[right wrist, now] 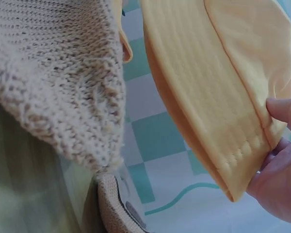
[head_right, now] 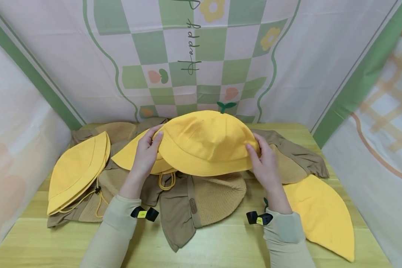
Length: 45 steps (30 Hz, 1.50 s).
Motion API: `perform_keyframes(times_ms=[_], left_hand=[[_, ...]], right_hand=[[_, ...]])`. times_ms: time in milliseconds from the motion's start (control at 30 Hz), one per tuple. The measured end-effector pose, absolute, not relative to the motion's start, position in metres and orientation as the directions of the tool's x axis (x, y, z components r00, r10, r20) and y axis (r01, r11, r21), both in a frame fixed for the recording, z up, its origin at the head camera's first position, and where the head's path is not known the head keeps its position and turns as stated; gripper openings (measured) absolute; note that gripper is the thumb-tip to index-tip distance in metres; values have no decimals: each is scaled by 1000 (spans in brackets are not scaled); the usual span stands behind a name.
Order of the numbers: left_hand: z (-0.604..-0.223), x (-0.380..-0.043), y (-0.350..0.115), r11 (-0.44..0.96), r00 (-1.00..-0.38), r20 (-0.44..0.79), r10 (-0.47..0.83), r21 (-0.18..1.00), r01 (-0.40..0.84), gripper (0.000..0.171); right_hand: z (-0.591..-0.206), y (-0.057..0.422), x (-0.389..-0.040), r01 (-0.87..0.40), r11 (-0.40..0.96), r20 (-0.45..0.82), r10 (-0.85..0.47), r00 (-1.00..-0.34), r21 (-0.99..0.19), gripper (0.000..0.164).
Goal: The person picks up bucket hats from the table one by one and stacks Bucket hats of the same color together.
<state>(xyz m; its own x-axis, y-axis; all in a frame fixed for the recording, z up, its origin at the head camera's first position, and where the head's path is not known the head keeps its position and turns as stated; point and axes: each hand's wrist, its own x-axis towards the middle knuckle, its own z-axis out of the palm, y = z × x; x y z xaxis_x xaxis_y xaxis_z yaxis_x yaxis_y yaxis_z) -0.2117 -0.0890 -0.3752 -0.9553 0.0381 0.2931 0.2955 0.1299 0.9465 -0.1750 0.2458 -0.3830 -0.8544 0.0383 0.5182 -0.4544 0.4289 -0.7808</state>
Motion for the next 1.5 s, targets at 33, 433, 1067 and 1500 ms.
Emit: perform_keyframes(times_ms=[33, 433, 1067, 1500], left_hand=[[-375, -212, -89, 129, -956, 290, 47, 947, 293, 36], [-381, -213, -93, 242, -965, 243, 97, 935, 260, 36], [-398, -218, -99, 642, -969, 73, 236, 737, 212, 38], [-398, -216, -100, 683, -970, 48, 239, 701, 203, 37]], right_hand=[[-383, 246, -175, -462, 421, 526, 44, -849, -781, 33], [-382, 255, -174, -397, 533, 487, 33, -873, -747, 38], [-395, 261, -182, -219, 646, 224, -76, -972, -731, 48], [-398, 253, -182, -182, 652, 205, -42, -978, -736, 51]])
